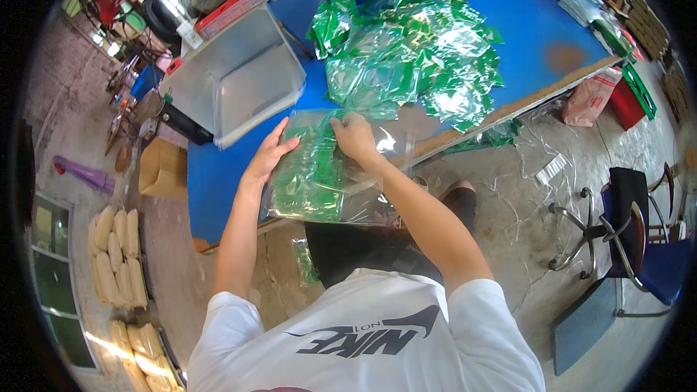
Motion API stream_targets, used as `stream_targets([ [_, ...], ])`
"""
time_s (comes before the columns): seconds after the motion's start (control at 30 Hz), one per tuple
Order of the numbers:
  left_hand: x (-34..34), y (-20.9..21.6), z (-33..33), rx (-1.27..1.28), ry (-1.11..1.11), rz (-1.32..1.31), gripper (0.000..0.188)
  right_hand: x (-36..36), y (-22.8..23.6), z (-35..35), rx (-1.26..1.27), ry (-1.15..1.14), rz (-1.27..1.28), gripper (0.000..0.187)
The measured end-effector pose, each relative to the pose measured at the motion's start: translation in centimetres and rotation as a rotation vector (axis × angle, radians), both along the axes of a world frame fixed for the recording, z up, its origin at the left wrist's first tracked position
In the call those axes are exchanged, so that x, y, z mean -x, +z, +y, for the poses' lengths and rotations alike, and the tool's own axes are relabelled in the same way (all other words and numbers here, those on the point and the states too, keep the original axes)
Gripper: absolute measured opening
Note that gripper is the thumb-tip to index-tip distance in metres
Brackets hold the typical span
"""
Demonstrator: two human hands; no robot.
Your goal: Sorting and packing green plastic bags into a larger transparent bag.
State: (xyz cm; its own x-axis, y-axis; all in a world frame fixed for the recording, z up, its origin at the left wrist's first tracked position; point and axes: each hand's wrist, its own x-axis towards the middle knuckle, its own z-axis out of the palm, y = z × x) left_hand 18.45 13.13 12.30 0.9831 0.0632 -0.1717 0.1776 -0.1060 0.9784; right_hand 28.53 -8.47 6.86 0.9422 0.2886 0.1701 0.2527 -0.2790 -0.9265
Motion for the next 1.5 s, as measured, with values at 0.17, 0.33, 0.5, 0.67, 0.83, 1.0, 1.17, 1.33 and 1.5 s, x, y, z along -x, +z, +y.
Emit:
stream_targets([
  [0.17,1.4,-1.0,0.5,0.13,0.085,-0.043,0.094,2.4,0.7,-5.0,0.295,0.073,-0.462,0.034],
  [0.33,0.7,-0.5,-0.5,0.199,0.044,-0.04,0.095,5.0,-1.0,-6.5,0.717,0.273,-0.744,0.053],
  [0.5,0.7,-0.3,-0.9,0.136,-0.002,-0.048,0.095,4.8,-1.7,-4.3,0.559,0.261,-0.693,0.046],
  [0.67,1.9,1.4,-1.2,0.175,0.109,0.015,0.093,2.3,-0.5,-6.4,0.139,0.254,-0.514,0.025],
  [0.83,0.1,1.1,-1.1,0.15,-0.114,0.022,0.097,1.1,-1.6,-1.5,-0.112,-0.141,0.055,0.042],
  [1.0,0.7,-0.6,1.5,0.238,-0.104,0.03,0.098,4.1,-0.3,-1.2,-0.538,-0.221,0.491,0.03],
  [1.17,0.8,0.5,0.5,0.237,-0.167,-0.025,0.1,2.2,-1.2,-0.5,-0.435,-0.114,0.408,0.028],
  [1.33,0.4,0.2,0.2,0.218,-0.177,-0.009,0.106,-1.8,-2.7,-1.0,-0.288,-0.161,0.362,0.028],
  [1.5,0.8,-0.5,0.7,0.212,-0.176,-0.017,0.106,-0.6,-0.4,-1.1,-0.451,-0.103,0.428,0.031],
])
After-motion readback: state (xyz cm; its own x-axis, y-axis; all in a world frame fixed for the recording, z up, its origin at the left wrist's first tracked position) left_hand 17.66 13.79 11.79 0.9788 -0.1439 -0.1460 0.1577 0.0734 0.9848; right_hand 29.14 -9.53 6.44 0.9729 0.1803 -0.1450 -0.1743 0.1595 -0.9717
